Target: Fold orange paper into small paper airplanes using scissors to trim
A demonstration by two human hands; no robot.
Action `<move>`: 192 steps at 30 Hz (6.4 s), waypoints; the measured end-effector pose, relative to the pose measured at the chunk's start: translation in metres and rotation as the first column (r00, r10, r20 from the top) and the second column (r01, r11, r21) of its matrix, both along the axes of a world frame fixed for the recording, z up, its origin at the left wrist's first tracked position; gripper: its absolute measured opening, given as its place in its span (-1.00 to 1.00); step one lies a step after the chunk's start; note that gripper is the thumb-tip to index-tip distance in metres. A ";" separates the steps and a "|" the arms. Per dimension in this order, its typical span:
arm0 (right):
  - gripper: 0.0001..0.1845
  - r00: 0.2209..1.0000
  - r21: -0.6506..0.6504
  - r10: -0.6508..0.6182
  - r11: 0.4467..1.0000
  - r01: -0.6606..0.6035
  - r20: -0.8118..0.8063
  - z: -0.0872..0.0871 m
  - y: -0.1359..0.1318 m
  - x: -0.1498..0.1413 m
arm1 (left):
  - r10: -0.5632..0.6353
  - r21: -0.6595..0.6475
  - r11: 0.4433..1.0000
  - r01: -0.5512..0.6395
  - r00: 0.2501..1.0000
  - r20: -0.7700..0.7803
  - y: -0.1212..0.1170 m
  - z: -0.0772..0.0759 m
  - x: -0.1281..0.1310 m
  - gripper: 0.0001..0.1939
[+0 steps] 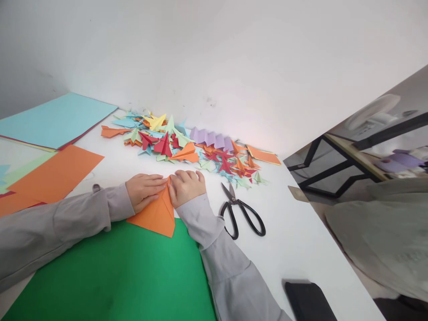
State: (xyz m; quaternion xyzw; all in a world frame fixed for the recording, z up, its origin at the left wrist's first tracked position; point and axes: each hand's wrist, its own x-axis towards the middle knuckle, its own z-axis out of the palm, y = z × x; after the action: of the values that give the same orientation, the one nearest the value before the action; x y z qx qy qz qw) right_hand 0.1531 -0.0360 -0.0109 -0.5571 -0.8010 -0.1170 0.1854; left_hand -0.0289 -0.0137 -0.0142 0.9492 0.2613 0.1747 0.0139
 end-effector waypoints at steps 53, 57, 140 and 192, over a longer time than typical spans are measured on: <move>-0.62 0.999 -0.074 -0.037 0.996 0.040 0.034 -0.001 0.001 -0.002 | 0.002 0.043 0.999 -0.002 1.000 0.000 0.000 0.001 0.000 -0.67; -0.59 0.999 -0.061 -0.043 0.997 0.044 0.020 -0.001 0.001 -0.003 | 0.006 0.045 0.999 -0.006 1.000 -0.016 0.000 0.001 0.000 -0.67; -0.61 0.969 -0.210 -0.229 0.947 0.244 0.091 0.008 -0.010 -0.033 | 0.000 0.160 0.987 0.003 1.000 -0.021 -0.049 -0.003 -0.051 -0.73; -0.53 0.396 -0.299 -0.192 0.926 -0.229 -0.898 0.004 -0.003 -0.006 | 0.613 -0.932 0.192 0.307 0.704 0.358 0.026 0.016 0.011 -0.61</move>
State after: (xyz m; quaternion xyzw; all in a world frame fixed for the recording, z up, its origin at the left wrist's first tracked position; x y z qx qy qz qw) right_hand 0.1474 -0.0393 -0.0064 -0.5438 -0.5781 0.3666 0.4855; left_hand -0.0177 0.0123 0.0022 0.5418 0.3886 0.3059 0.6797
